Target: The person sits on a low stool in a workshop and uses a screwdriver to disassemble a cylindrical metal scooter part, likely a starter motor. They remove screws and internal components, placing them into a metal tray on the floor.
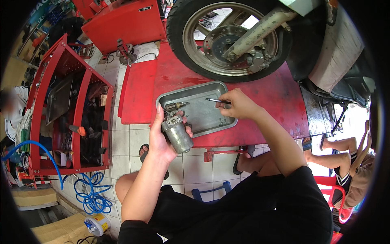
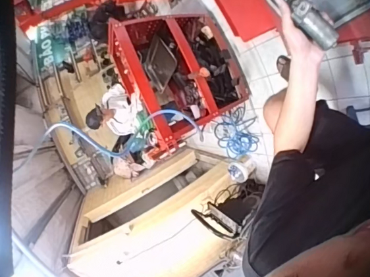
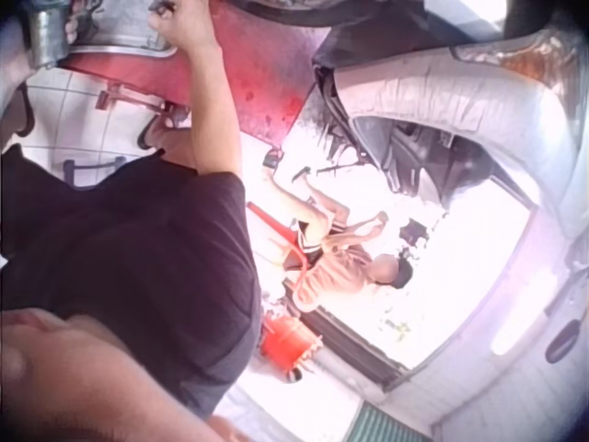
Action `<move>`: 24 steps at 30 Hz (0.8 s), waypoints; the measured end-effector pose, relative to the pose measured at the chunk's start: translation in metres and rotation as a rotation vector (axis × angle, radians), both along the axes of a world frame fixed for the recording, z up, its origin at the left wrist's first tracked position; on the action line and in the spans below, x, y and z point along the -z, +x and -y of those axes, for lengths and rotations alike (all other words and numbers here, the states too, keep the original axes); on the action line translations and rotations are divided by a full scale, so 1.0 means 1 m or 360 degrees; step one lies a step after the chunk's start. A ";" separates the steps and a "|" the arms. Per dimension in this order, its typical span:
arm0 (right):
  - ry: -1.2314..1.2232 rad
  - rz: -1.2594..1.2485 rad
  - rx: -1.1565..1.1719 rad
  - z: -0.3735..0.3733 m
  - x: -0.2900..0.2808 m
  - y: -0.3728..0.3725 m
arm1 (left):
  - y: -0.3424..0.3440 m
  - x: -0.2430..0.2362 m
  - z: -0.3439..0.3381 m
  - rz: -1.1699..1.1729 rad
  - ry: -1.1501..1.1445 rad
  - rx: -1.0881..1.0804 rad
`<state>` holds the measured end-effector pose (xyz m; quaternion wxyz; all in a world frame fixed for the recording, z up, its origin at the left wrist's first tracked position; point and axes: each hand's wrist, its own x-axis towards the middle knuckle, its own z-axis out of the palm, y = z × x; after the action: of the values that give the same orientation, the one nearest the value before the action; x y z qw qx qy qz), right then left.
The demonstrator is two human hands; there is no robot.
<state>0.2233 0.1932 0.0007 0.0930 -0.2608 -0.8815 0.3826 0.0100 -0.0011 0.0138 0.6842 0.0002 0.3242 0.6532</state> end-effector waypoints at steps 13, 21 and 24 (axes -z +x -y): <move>-0.0362 -0.0787 -0.0097 0.073 -0.053 -0.027 | 0.024 0.010 0.000 -0.0296 -0.0125 0.0036; -0.0065 -0.0881 -0.0220 0.086 -0.037 -0.034 | 0.034 0.013 -0.001 -0.0451 -0.0102 0.0032; -0.0143 -0.0863 -0.0192 0.089 -0.036 -0.035 | 0.033 0.014 -0.001 -0.0502 -0.0115 0.0026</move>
<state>0.1888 0.1039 0.0364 0.2907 -0.0998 -0.8205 0.4819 0.0426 -0.0002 -0.0002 0.6295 0.0808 0.4511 0.6274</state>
